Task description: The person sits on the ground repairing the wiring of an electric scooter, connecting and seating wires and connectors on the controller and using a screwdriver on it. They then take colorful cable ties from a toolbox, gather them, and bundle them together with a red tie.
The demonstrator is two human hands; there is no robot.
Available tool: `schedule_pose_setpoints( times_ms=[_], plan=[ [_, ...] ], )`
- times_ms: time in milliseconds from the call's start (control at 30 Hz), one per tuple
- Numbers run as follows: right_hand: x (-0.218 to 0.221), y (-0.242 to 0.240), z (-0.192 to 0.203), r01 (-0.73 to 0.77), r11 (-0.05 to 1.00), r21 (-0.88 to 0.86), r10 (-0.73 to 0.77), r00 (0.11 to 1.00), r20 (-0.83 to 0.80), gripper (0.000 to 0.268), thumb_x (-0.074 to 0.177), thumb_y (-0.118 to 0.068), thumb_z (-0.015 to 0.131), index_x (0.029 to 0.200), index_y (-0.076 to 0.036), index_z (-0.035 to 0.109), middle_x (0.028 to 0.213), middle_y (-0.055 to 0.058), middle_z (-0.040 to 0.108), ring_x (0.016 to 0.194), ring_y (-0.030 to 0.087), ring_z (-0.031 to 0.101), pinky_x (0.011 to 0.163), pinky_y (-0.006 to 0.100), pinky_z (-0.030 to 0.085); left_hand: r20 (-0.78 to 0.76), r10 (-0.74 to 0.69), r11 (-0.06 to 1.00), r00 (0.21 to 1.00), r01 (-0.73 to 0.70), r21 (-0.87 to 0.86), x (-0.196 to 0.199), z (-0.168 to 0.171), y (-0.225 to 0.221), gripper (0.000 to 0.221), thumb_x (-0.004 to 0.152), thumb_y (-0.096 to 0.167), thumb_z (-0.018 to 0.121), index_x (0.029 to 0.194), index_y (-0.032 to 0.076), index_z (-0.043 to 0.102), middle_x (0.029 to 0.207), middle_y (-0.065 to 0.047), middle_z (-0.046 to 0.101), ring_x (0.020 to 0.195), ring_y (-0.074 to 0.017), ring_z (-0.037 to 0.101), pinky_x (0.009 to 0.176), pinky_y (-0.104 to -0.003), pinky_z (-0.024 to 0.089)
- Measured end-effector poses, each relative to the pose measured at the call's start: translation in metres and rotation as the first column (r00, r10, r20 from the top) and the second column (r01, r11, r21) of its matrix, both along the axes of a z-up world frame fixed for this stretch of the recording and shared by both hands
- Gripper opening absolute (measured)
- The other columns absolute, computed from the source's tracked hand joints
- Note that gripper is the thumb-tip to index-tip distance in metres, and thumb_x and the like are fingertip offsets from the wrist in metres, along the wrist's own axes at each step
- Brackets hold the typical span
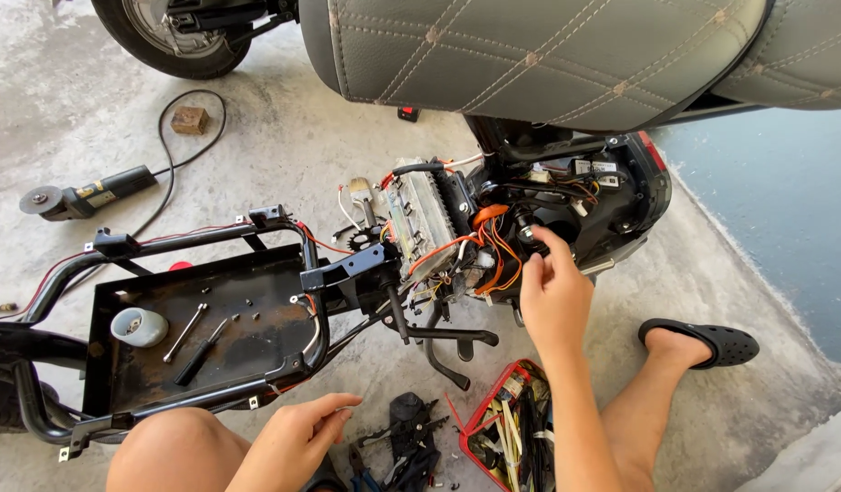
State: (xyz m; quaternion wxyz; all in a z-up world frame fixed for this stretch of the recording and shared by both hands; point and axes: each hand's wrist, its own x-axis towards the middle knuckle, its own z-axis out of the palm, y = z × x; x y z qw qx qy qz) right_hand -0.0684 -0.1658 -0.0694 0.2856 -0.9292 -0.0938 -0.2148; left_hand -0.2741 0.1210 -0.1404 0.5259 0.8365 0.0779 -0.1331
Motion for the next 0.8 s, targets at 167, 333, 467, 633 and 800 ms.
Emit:
schedule_pose_setpoints(
  times_ms=[167, 333, 467, 633, 800],
  plan=[
    [-0.016, 0.005, -0.037, 0.109, 0.92, 0.377, -0.093, 0.994, -0.06, 0.016, 0.101, -0.012, 0.067, 0.115, -0.01, 0.073, 0.071, 0.007, 0.069, 0.06, 0.016, 0.063, 0.058, 0.032, 0.049, -0.02, -0.012, 0.999, 1.0, 0.013, 0.036, -0.001, -0.001, 0.001, 0.032, 0.092, 0.02, 0.063, 0.12, 0.016, 0.076, 0.07, -0.009, 0.075, 0.065, -0.0206, 0.074, 0.066, -0.033, 0.058],
    [-0.014, 0.016, -0.05, 0.077, 0.899, 0.431, -0.015, 0.989, -0.147, 0.025, 0.091, -0.019, 0.076, 0.11, -0.003, 0.073, 0.087, 0.005, 0.078, 0.062, 0.011, 0.07, 0.058, 0.027, 0.053, -0.056, -0.026, 0.998, 0.998, 0.029, 0.058, 0.0, -0.005, -0.002, 0.033, 0.091, 0.019, 0.063, 0.121, 0.016, 0.076, 0.068, -0.01, 0.075, 0.065, -0.0222, 0.073, 0.066, -0.033, 0.058],
    [-0.012, 0.02, -0.042, 0.105, 0.882, 0.46, -0.018, 0.981, -0.191, 0.027, 0.089, -0.019, 0.078, 0.11, -0.002, 0.073, 0.087, 0.005, 0.079, 0.061, 0.011, 0.07, 0.058, 0.026, 0.054, -0.086, -0.023, 0.998, 0.996, 0.029, 0.065, 0.004, 0.002, -0.007, 0.032, 0.091, 0.019, 0.063, 0.12, 0.016, 0.076, 0.069, -0.011, 0.075, 0.065, -0.0226, 0.073, 0.067, -0.034, 0.058],
    [-0.006, 0.023, -0.034, -0.039, 0.855, 0.518, 0.096, 0.992, -0.083, 0.029, 0.086, -0.012, 0.08, 0.112, -0.001, 0.072, 0.082, 0.004, 0.076, 0.064, 0.007, 0.069, 0.056, 0.023, 0.053, -0.076, -0.027, 0.999, 0.997, 0.03, 0.043, 0.002, 0.006, -0.011, 0.034, 0.09, 0.017, 0.062, 0.121, 0.014, 0.075, 0.079, -0.012, 0.079, 0.074, -0.0213, 0.078, 0.071, -0.033, 0.06],
    [0.008, 0.028, -0.035, -0.054, 0.88, 0.473, 0.066, 0.998, -0.009, 0.023, 0.088, -0.011, 0.082, 0.108, -0.003, 0.073, 0.079, 0.004, 0.075, 0.062, 0.008, 0.065, 0.056, 0.024, 0.052, -0.059, -0.057, 0.996, 0.997, 0.061, 0.072, 0.003, 0.007, -0.013, 0.035, 0.09, 0.017, 0.063, 0.122, 0.013, 0.074, 0.085, -0.013, 0.079, 0.077, -0.0251, 0.077, 0.074, -0.035, 0.059]
  ],
)
